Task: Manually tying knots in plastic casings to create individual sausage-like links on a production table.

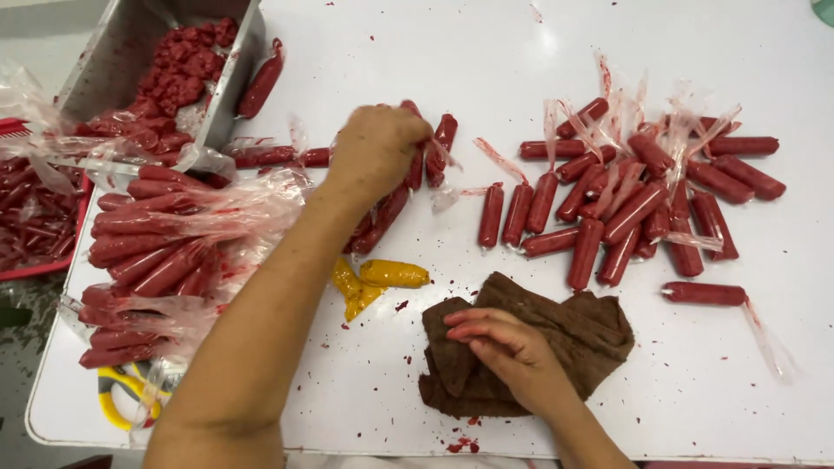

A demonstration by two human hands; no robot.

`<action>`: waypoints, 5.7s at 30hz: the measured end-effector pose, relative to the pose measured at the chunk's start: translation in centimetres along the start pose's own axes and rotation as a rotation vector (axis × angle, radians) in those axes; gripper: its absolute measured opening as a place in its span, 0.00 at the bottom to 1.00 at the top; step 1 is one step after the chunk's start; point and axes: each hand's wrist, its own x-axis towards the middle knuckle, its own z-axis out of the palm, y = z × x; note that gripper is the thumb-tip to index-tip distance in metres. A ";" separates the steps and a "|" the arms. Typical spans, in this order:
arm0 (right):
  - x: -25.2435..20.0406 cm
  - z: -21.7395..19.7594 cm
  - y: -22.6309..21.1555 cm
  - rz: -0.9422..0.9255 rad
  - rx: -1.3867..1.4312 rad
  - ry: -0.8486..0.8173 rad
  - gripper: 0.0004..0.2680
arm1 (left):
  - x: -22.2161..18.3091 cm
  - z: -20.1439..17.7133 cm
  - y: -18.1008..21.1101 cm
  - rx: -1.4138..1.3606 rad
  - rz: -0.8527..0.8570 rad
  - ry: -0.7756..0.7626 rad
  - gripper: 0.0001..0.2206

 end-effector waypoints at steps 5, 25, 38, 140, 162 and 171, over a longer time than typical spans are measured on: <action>2.5 -1.9 -4.9 0.032 -0.101 0.235 0.12 | -4.6 -9.6 7.0 -0.550 -0.153 0.037 0.09; 1.3 -0.9 -6.3 -0.038 0.237 -0.020 0.03 | -10.5 -6.1 14.2 -1.781 -0.017 0.123 0.05; 0.9 1.8 -7.0 0.174 1.088 -0.056 0.05 | -11.3 -3.7 9.1 -1.510 -0.308 0.354 0.22; 2.3 2.0 -6.1 0.372 1.269 -0.180 0.05 | -8.3 -2.8 9.2 -2.177 -0.459 0.267 0.06; 2.1 -7.3 15.9 -0.556 -1.077 -0.569 0.15 | -24.9 10.6 14.0 -2.215 -0.661 -0.462 0.08; -2.9 -9.0 4.0 0.981 0.304 -0.225 0.10 | -22.3 -0.6 12.9 -0.413 0.613 -0.026 0.07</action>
